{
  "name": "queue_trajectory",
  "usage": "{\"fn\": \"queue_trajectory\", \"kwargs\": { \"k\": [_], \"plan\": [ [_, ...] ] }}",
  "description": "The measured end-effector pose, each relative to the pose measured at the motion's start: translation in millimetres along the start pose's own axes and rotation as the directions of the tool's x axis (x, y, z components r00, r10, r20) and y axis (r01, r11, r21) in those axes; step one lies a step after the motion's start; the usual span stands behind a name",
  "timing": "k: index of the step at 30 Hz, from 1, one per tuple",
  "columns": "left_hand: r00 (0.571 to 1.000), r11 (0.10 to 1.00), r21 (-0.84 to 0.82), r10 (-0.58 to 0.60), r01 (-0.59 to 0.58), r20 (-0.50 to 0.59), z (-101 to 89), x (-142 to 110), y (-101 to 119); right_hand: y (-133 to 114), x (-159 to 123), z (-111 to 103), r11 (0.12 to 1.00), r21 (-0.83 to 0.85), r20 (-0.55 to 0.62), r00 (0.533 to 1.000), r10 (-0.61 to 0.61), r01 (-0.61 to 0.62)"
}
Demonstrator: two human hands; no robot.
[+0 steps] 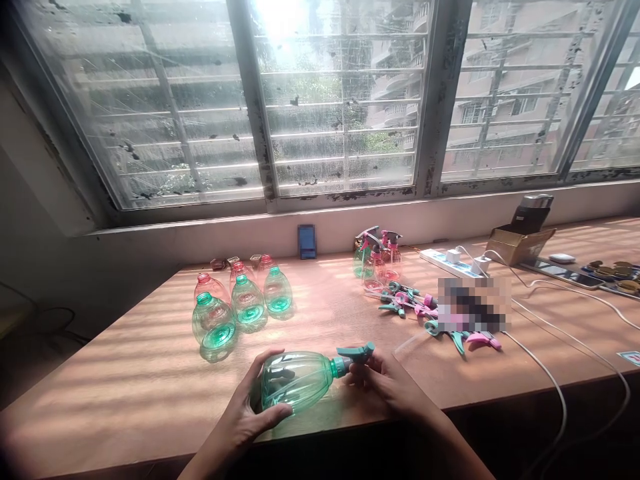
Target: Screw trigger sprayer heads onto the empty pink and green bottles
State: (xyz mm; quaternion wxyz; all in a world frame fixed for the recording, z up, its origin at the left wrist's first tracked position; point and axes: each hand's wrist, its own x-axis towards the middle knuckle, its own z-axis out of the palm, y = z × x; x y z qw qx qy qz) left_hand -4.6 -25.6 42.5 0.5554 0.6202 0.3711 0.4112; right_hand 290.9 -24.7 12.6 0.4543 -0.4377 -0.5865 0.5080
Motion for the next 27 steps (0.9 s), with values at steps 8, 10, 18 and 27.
{"fn": "queue_trajectory", "kwargs": {
  "k": [8,10,18,27],
  "plan": [
    [1.000,1.000,-0.005,0.014,-0.014,-0.006,-2.2,3,-6,-1,1,7,0.995,-0.042,-0.078,0.992,-0.097,0.094],
    [1.000,1.000,-0.019,0.019,-0.020,-0.010,-1.8,3,-8,-3,1,9,0.995,-0.035,-0.078,0.992,-0.094,0.092],
    [0.997,0.997,0.029,0.069,-0.068,-0.017,1.9,3,-13,-8,2,13,0.996,0.087,-0.065,0.998,-0.006,0.012],
    [0.986,0.988,0.077,0.124,-0.133,0.108,2.4,-2,-10,-7,2,10,0.979,0.199,-0.111,0.991,0.073,-0.050]
  ]
}}
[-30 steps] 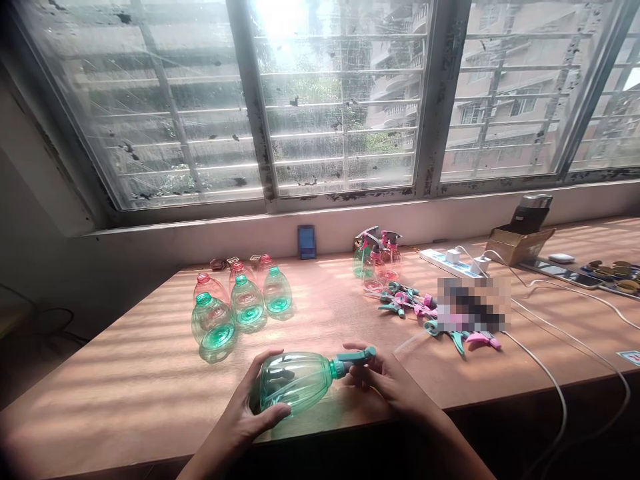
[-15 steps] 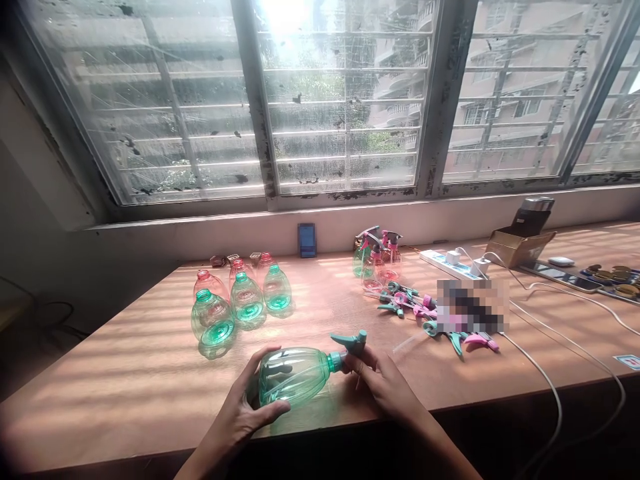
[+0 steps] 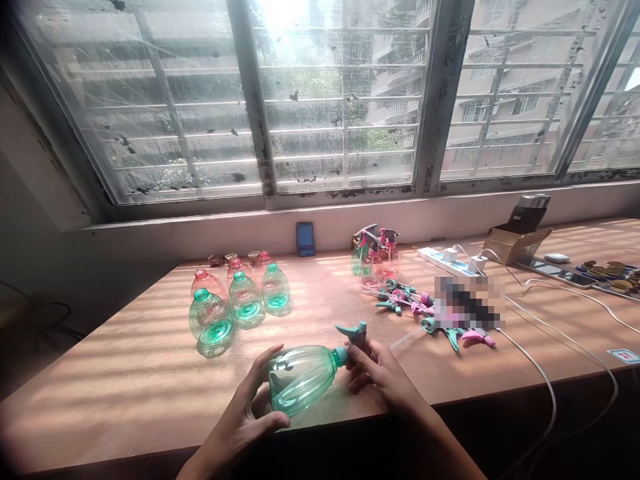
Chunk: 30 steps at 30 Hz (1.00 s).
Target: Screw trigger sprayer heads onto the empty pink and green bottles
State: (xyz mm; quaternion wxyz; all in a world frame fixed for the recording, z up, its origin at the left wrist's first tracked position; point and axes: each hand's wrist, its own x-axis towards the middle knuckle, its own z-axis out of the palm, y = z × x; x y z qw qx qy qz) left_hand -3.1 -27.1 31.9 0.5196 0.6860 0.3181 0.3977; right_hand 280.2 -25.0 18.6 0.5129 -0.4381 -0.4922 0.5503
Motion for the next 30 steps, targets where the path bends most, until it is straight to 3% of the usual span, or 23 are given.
{"fn": "queue_trajectory", "kwargs": {
  "k": [3,9,12,16,19,20,23,25,30],
  "plan": [
    [0.999,0.997,-0.065,-0.027,0.030,0.046,-1.0,0,3,3,0,0,1.000,0.011,-0.047,0.999,-0.018,0.019],
    [0.998,0.997,0.052,-0.060,0.059,0.017,-0.3,1,16,-1,0,3,0.989,-0.039,-0.118,0.982,-0.146,0.142],
    [0.998,0.991,0.120,-0.061,0.060,0.002,-0.2,1,17,-23,1,3,0.963,-0.106,-0.109,0.960,-0.258,0.247],
    [0.999,0.986,0.160,-0.038,0.041,-0.019,-1.5,1,7,-70,18,-3,0.879,-0.271,-0.020,0.911,-0.412,0.392],
    [0.997,0.985,0.155,-0.064,0.070,-0.042,-2.5,0,1,-109,50,-11,0.767,-0.425,-0.006,0.846,-0.533,0.480],
    [0.997,0.985,0.154,-0.070,0.076,-0.043,-2.6,0,1,-122,65,-14,0.709,-0.486,-0.023,0.804,-0.595,0.511],
    [1.000,0.981,0.192,-0.020,0.021,-0.008,-2.3,0,4,-157,113,-20,0.443,-0.775,0.041,0.736,-0.676,0.450],
    [0.999,0.973,0.229,0.015,-0.021,0.028,-0.7,0,9,-176,145,-21,0.217,-0.938,0.081,0.778,-0.623,0.271],
    [1.000,0.966,0.257,-0.007,0.000,0.027,4.9,0,22,-191,203,-25,0.135,-0.989,-0.027,0.840,-0.543,0.056]
  ]
}}
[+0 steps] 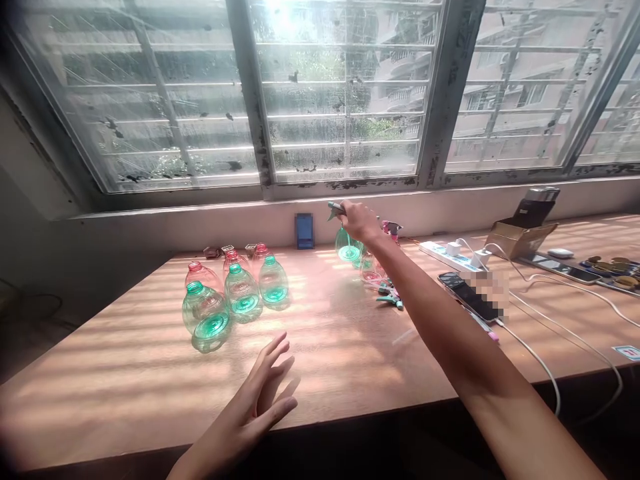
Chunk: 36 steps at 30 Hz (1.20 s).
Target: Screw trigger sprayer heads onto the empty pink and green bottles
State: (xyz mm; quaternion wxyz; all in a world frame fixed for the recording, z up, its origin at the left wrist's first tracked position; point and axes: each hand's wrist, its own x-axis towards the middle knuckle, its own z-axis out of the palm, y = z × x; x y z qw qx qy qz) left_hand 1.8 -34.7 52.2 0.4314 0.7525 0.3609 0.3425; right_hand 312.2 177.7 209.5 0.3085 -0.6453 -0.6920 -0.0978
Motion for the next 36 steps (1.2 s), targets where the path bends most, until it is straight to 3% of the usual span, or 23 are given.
{"fn": "queue_trajectory", "kwargs": {
  "k": [8,16,20,24,28,31,33,36],
  "plan": [
    [0.998,0.990,-0.130,-0.051,0.055,0.034,-4.8,-1,-6,15,18,36,0.977,-0.186,0.112,0.986,0.124,-0.101],
    [0.999,0.994,-0.107,-0.024,0.027,0.032,-4.1,-2,-7,14,18,66,0.942,-0.315,0.128,0.978,0.165,-0.118],
    [0.999,0.995,-0.100,-0.020,0.024,0.042,-4.5,-4,-4,17,14,65,0.928,-0.357,0.114,0.981,0.159,-0.109],
    [0.998,0.989,-0.138,-0.051,0.056,0.042,-6.3,-5,-4,12,3,46,0.927,-0.370,0.081,0.992,0.093,-0.057],
    [0.995,0.978,-0.181,-0.095,0.101,0.042,-6.0,-4,-6,6,-35,25,0.934,-0.357,0.026,1.000,0.005,0.004],
    [0.992,0.968,-0.223,-0.127,0.119,-0.024,-6.1,-1,-8,9,-91,22,0.933,-0.355,-0.003,0.998,-0.066,0.061],
    [0.974,0.958,-0.255,-0.174,0.132,-0.147,-10.9,1,-9,17,-139,25,0.928,-0.354,-0.010,0.991,-0.132,0.120],
    [0.888,0.989,-0.121,-0.135,0.090,-0.440,-32.4,4,-2,32,-212,34,0.935,-0.322,0.002,0.987,-0.158,0.150]
  ]
}}
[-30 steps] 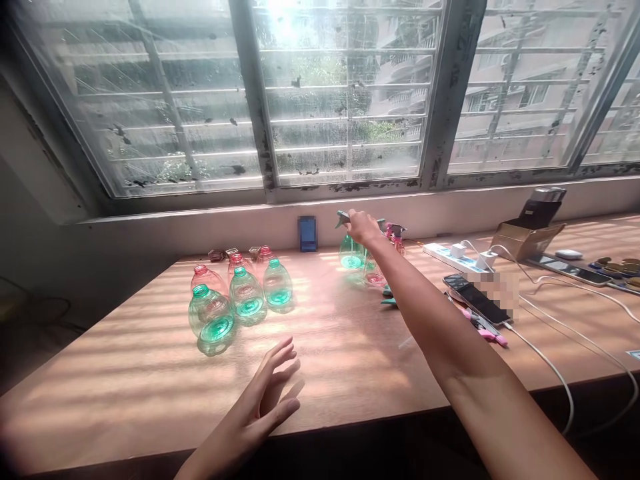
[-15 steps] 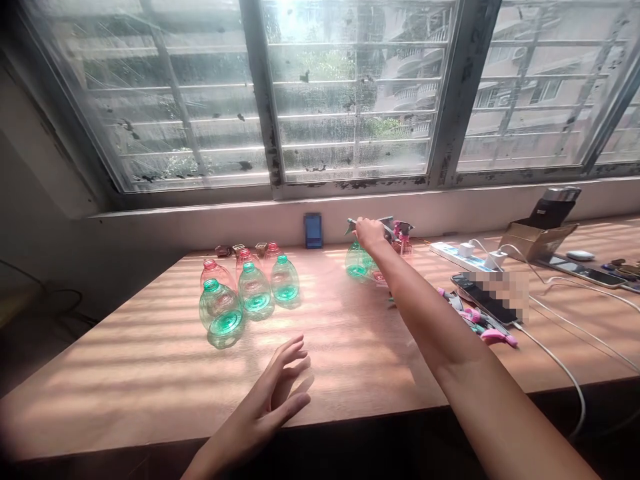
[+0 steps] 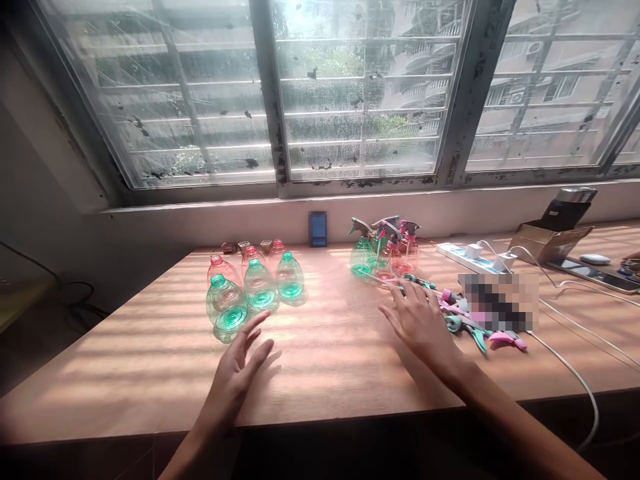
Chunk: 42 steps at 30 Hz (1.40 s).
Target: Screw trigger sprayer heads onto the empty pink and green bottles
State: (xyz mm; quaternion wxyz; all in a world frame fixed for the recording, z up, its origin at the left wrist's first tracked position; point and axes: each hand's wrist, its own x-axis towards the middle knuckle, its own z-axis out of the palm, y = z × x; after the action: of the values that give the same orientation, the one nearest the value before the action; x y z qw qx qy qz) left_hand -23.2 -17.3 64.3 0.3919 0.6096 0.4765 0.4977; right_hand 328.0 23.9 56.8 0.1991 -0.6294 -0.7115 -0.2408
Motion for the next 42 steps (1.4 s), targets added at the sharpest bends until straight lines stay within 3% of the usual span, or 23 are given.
{"fn": "queue_trajectory", "kwargs": {
  "k": [2,3,5,7,8,12,16,20,22,24,27,30,34,42],
  "plan": [
    [0.971,0.980,0.125,0.172,-0.152,-0.167,-18.9,14,12,3,-42,5,0.999,0.039,-0.001,1.000,0.029,-0.029],
    [0.946,0.953,0.220,0.253,-0.208,-0.202,-29.7,22,18,6,-58,6,0.997,0.057,-0.003,0.999,0.053,-0.053],
    [0.889,0.884,0.412,0.356,-0.220,-0.288,-51.8,42,25,15,-83,8,0.990,0.078,-0.020,0.993,0.118,-0.116],
    [0.898,0.854,0.503,0.319,-0.134,-0.303,-71.3,61,23,26,-98,10,0.979,0.063,-0.046,0.979,0.199,-0.196],
    [0.926,0.860,0.502,0.261,-0.094,-0.273,-79.1,69,18,32,-103,13,0.969,0.042,-0.059,0.968,0.244,-0.242],
    [0.959,0.871,0.484,0.206,-0.089,-0.194,-92.6,75,-6,55,-113,29,0.957,-0.040,-0.032,0.957,0.287,-0.288],
    [0.960,0.860,0.501,0.214,-0.098,-0.180,-80.9,46,-15,71,-109,44,0.951,-0.053,0.035,0.951,0.307,-0.305],
    [0.989,0.916,0.393,0.118,-0.075,-0.085,-49.4,17,-10,74,-103,50,0.938,-0.043,0.068,0.936,0.346,-0.344],
    [0.999,0.964,0.263,0.047,-0.048,0.011,-28.7,10,-8,65,-103,48,0.947,-0.028,0.070,0.944,0.322,-0.321],
    [0.990,0.981,0.176,0.056,-0.079,0.133,-8.9,6,-8,50,-105,44,0.960,0.002,0.060,0.958,0.280,-0.281],
    [0.987,0.978,0.173,0.089,-0.112,0.132,11.1,2,-9,21,-107,36,0.974,0.071,0.049,0.976,0.210,-0.214],
    [0.982,0.991,0.104,0.069,-0.088,0.174,15.9,-1,-10,0,-99,31,0.971,0.155,0.044,0.984,0.175,-0.180],
    [0.960,1.000,-0.004,0.006,-0.005,0.278,11.9,-2,-10,-8,-78,35,0.953,0.255,0.080,0.985,0.150,-0.165],
    [0.950,0.962,0.233,0.068,-0.144,0.305,12.0,-3,-14,-8,-64,40,0.884,0.268,0.186,0.921,0.342,-0.382]
  ]
}}
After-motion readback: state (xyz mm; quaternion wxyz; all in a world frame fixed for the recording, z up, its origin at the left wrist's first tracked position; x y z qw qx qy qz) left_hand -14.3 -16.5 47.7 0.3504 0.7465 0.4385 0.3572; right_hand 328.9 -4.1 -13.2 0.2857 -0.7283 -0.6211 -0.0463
